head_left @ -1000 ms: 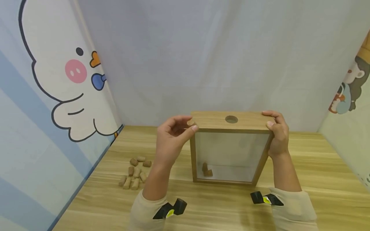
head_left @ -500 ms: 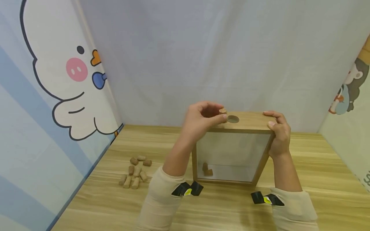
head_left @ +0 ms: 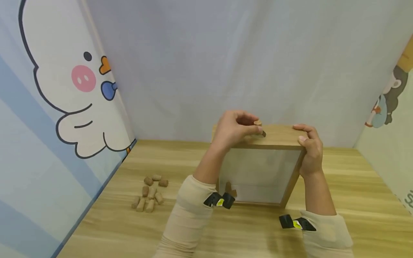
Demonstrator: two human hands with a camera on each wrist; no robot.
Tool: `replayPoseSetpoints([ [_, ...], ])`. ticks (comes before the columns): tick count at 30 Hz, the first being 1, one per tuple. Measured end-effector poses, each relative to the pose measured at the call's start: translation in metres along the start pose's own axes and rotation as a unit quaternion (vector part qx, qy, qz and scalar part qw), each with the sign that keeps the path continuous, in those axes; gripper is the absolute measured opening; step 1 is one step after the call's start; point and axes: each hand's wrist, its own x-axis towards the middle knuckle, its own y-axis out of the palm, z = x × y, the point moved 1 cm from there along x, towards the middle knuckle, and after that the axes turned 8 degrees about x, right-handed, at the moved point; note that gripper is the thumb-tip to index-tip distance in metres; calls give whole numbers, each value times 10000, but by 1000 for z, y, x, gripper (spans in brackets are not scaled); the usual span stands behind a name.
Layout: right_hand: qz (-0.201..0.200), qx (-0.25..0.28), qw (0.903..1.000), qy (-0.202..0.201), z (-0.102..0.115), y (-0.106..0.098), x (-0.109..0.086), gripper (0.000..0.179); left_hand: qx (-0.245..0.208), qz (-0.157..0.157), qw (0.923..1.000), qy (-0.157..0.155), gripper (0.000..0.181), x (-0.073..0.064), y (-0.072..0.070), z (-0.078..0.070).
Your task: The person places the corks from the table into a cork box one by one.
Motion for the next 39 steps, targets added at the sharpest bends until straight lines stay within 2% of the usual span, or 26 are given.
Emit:
replayPoseSetpoints([
  [8, -62, -43, 10000, 18, -4, -3, 0, 34, 139, -125, 9998, 13, 28, 0, 4, 5],
  [10, -29, 8, 10000, -8, -6, -4, 1, 34, 129, -159, 9997, 136, 33, -1, 4, 7],
  [12, -12, 53, 10000, -36, -6, -5, 2, 33, 14, -239, 9987, 440, 35, -4, 4, 9],
  [14, -17, 86, 9999, -53, -7, -6, 3, 33, -320, -327, 9950, 883, 36, -9, 4, 11],
  [18, -21, 156, 9998, -92, -8, -8, 4, 33, -1045, -392, 9773, 1802, 33, -29, 3, 14],
  [21, 25, 189, 9998, -96, -9, -8, 5, 33, -1136, -487, 9686, 2159, 32, -51, -2, 19],
  [25, 81, 217, 9997, -104, -11, -9, 6, 33, -923, -646, 9648, 2377, 32, -75, -12, 33],
  [28, 88, 227, 9997, -81, -11, -9, 5, 32, -779, -632, 9668, 2351, 33, -90, -23, 49],
  [32, 118, 199, 9997, -41, -11, -8, 4, 32, -437, -472, 9767, 2048, 34, -107, -38, 78],
  [36, 130, 214, 9997, -29, -10, -8, 4, 32, 201, -305, 9877, 1518, 32, -123, -53, 112],
  [39, 122, 243, 9996, -11, -9, -7, 4, 32, 605, -297, 9921, 1057, 31, -137, -66, 132],
])
